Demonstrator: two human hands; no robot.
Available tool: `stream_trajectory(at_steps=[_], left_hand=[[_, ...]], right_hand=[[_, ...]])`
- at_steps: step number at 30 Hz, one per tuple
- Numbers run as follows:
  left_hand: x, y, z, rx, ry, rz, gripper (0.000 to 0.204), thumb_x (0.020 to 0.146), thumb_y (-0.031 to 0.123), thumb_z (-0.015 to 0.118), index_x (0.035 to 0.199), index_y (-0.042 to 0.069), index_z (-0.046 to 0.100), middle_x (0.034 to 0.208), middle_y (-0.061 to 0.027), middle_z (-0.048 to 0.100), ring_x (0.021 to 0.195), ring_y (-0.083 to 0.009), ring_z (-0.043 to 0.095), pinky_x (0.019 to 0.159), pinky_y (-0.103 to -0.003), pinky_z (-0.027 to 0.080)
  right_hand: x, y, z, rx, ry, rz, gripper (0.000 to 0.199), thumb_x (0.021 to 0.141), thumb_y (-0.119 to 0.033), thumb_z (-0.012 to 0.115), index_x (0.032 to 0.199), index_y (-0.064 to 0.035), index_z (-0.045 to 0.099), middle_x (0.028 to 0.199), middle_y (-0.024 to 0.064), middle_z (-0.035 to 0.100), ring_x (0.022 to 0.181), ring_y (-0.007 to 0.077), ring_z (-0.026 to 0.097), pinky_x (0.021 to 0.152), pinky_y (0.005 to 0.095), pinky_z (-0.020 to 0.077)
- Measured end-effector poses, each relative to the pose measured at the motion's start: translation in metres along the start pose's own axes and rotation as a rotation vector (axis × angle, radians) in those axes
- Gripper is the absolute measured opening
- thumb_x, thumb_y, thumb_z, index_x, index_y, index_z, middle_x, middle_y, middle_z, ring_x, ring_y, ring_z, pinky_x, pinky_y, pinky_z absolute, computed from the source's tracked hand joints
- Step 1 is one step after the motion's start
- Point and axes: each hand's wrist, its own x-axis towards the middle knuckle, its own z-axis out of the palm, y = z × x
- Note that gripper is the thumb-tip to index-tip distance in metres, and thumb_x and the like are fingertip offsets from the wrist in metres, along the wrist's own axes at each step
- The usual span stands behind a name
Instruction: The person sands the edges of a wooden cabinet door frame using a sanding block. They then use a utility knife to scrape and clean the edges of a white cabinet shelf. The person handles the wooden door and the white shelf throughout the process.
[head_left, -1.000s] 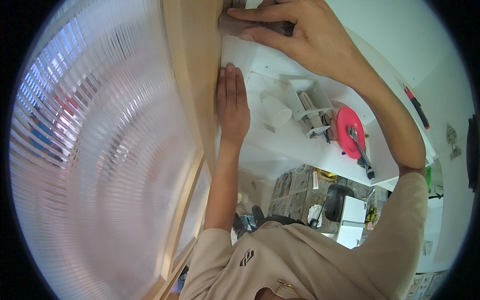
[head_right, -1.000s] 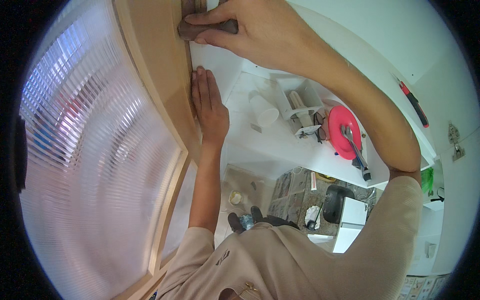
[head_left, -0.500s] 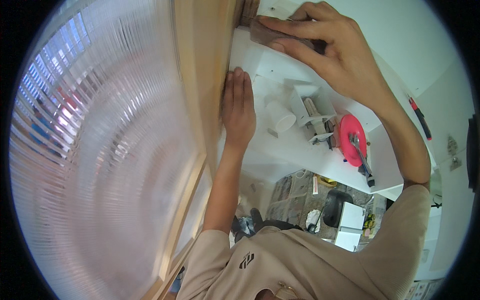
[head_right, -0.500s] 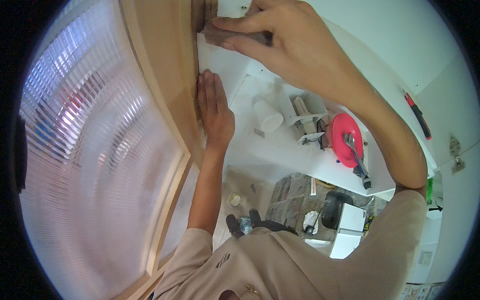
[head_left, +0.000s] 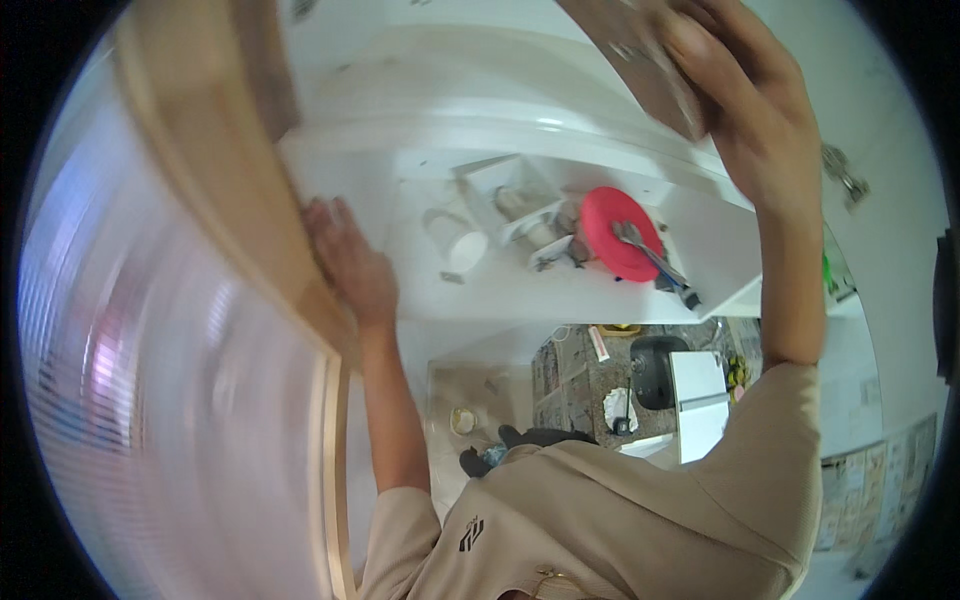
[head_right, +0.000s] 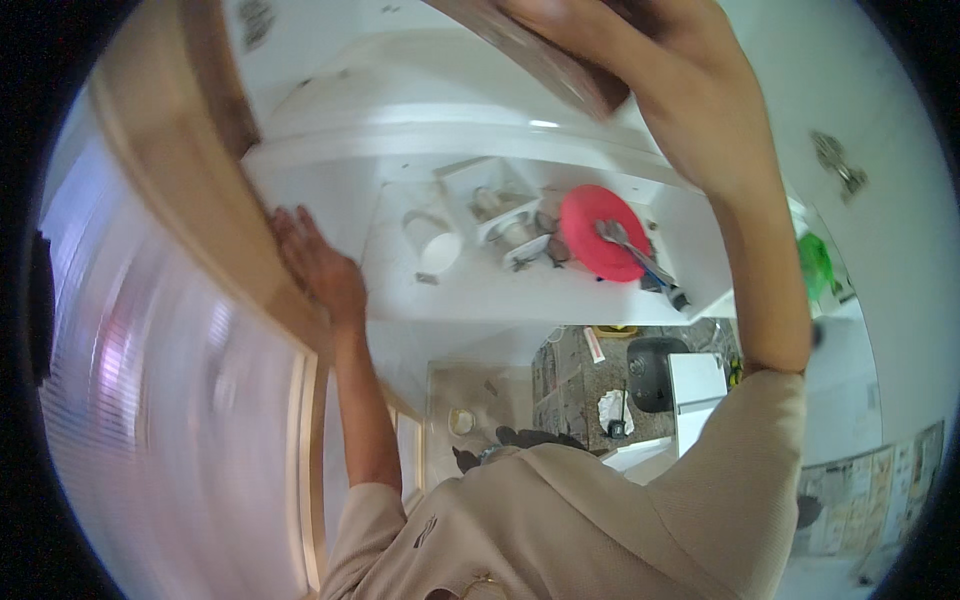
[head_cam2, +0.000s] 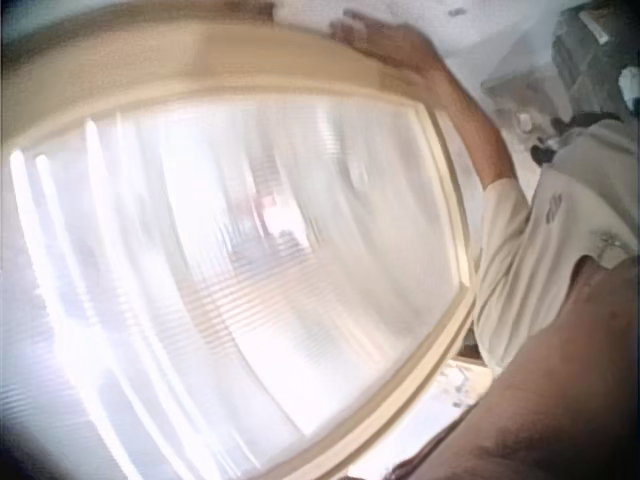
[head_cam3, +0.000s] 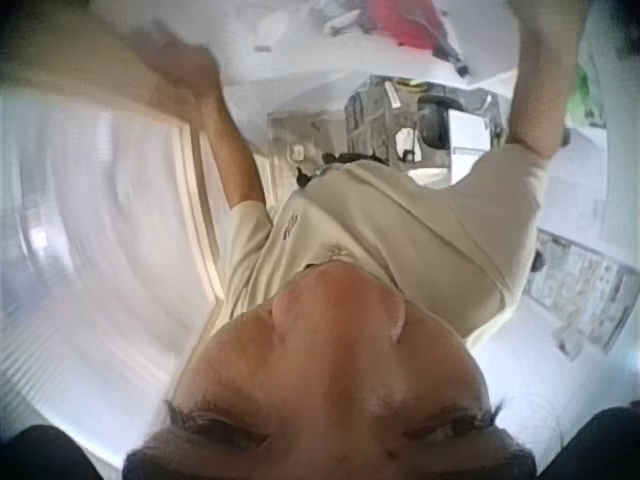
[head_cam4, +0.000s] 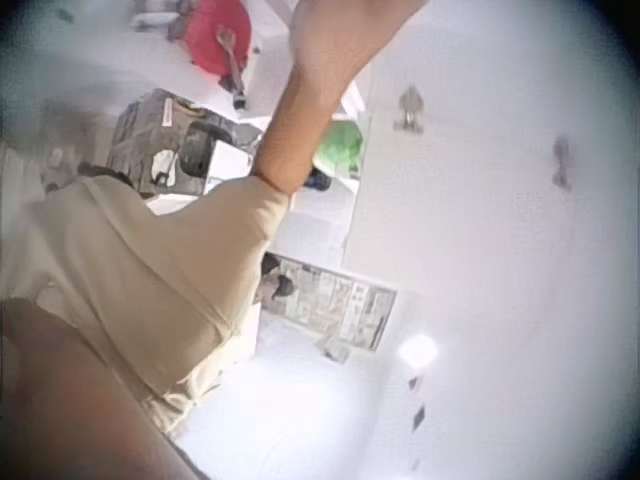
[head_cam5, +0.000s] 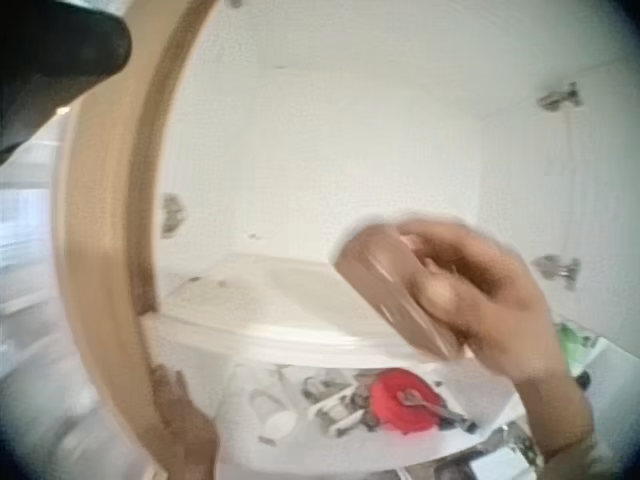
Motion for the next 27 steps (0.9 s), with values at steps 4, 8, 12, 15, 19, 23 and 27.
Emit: stream_trajectory(at_steps=[4,8,12,15,19,23,27], left_hand=[[0.000,-0.004,-0.002,0.008,0.060,0.000,0.050,0.101,0.011,0.061,0.149,0.004,0.049,0.163,-0.0234,0.036,0.152,-0.0409,0.033,0.124,-0.054,0.027],[0.024,0.084,-0.052,-0.400,0.190,-0.075,0.048,0.102,0.020,0.067,0.145,0.004,0.055,0.158,-0.0216,0.044,0.149,-0.0387,0.038,0.123,-0.057,0.029],[0.033,0.174,-0.074,-0.380,0.030,0.356,0.055,0.097,0.026,0.074,0.146,0.011,0.056,0.149,-0.0130,0.054,0.144,-0.0372,0.043,0.118,-0.057,0.033],[0.057,0.235,-0.084,-0.382,-0.052,0.471,0.052,0.095,0.028,0.076,0.143,0.016,0.061,0.141,-0.0071,0.059,0.136,-0.0336,0.049,0.114,-0.055,0.035],[0.075,0.291,-0.078,-0.404,-0.030,0.545,0.036,0.095,0.031,0.073,0.128,0.016,0.072,0.123,-0.0039,0.063,0.115,-0.0285,0.056,0.108,-0.051,0.039],[0.072,0.329,-0.075,-0.454,-0.046,0.623,0.040,0.092,0.031,0.076,0.128,0.014,0.072,0.116,-0.0044,0.063,0.109,-0.0287,0.056,0.105,-0.050,0.042],[0.064,0.375,-0.070,-0.516,-0.022,0.667,0.041,0.089,0.031,0.078,0.124,0.010,0.074,0.111,-0.0050,0.063,0.102,-0.0273,0.056,0.102,-0.049,0.044]], right_hand=[[-0.113,0.005,-0.055,-0.106,0.066,0.173,0.052,0.096,-0.032,0.074,0.136,-0.0015,0.063,0.126,0.0098,0.067,0.116,0.0191,0.063,0.100,0.0328,0.0500],[-0.261,0.064,-0.034,0.457,0.079,0.762,0.036,0.100,-0.019,0.072,0.132,-0.0073,0.061,0.131,0.0043,0.063,0.111,0.0146,0.062,0.094,0.0327,0.0514],[-0.391,0.121,0.007,0.749,0.457,1.059,0.028,0.105,-0.021,0.065,0.130,-0.0092,0.060,0.121,0.0012,0.060,0.117,0.0124,0.057,0.093,0.0309,0.0517],[-0.426,0.125,0.015,0.934,0.583,1.205,0.028,0.105,-0.018,0.064,0.131,-0.0093,0.060,0.121,0.0018,0.060,0.117,0.0135,0.057,0.093,0.0313,0.0522],[-0.450,0.119,-0.006,0.966,0.697,1.146,0.030,0.106,-0.020,0.060,0.134,-0.0092,0.059,0.120,0.0036,0.061,0.105,0.0176,0.065,0.083,0.0332,0.0561],[-0.468,0.115,-0.033,0.926,0.795,1.095,0.033,0.105,-0.025,0.058,0.135,-0.0102,0.060,0.122,0.0066,0.067,0.099,0.0206,0.070,0.067,0.0331,0.0559],[-0.479,0.128,-0.059,0.887,0.827,1.080,0.037,0.104,-0.026,0.059,0.137,-0.0095,0.059,0.126,0.0079,0.066,0.095,0.0234,0.072,0.058,0.0321,0.0543]])
